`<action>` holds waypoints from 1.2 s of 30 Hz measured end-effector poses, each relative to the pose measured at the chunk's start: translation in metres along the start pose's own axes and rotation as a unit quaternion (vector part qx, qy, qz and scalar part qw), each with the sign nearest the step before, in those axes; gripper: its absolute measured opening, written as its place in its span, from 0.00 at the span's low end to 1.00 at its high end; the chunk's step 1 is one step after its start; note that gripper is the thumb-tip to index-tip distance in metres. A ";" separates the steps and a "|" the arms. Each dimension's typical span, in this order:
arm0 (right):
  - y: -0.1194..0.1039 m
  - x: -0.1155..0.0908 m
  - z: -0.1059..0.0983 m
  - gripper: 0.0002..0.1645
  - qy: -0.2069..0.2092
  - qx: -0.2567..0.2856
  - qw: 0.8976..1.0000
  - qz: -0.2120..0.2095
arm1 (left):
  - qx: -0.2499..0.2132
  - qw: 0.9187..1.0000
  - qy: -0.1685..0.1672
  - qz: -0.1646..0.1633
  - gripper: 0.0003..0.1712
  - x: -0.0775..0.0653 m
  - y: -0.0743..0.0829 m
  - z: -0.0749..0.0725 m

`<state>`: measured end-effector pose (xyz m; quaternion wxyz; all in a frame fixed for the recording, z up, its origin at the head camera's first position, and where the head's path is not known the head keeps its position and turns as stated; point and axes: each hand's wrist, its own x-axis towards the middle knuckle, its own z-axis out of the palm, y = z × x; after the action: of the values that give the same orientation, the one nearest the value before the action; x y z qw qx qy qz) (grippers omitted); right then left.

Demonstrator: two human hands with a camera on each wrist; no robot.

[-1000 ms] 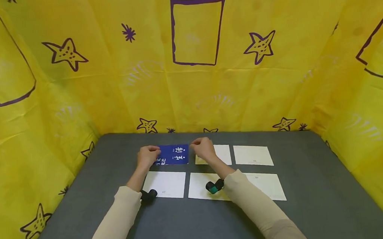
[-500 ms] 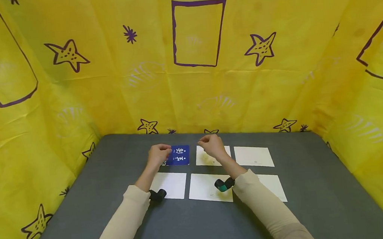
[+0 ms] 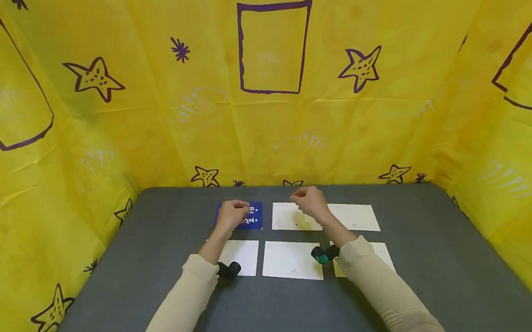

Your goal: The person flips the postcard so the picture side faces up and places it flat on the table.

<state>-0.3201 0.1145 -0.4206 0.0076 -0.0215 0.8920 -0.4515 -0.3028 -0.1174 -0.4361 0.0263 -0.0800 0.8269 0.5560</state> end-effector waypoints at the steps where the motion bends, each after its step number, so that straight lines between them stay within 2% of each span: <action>1: 0.002 0.000 -0.002 0.15 0.001 -0.002 1.000 0.002 | -0.001 1.000 -0.002 0.000 0.14 0.000 0.001 0.001; 11: 0.022 -0.001 -0.013 0.15 -0.012 -0.040 0.998 0.039 | -0.024 0.999 -0.024 -0.003 0.13 0.001 0.001 0.019; 16: 0.031 -0.001 -0.019 0.15 -0.002 -0.066 0.997 0.036 | -0.023 0.999 -0.032 -0.008 0.13 0.004 0.000 0.029; 20: 0.036 -0.001 -0.023 0.17 0.006 -0.095 0.995 0.039 | -0.004 1.000 -0.030 -0.005 0.12 0.005 0.001 0.037; 27: 0.042 -0.001 -0.025 0.20 0.003 -0.136 0.989 0.062 | 0.055 0.998 -0.013 -0.033 0.10 0.003 0.004 0.043; 36: 0.045 -0.001 -0.028 0.14 0.004 -0.162 0.985 0.064 | 0.086 0.996 -0.015 -0.028 0.10 0.007 0.006 0.057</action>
<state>-0.3215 0.1630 -0.4402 0.0292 0.0362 0.9530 -0.2993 -0.3136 -0.0632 -0.4538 0.0610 -0.0921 0.8685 0.4831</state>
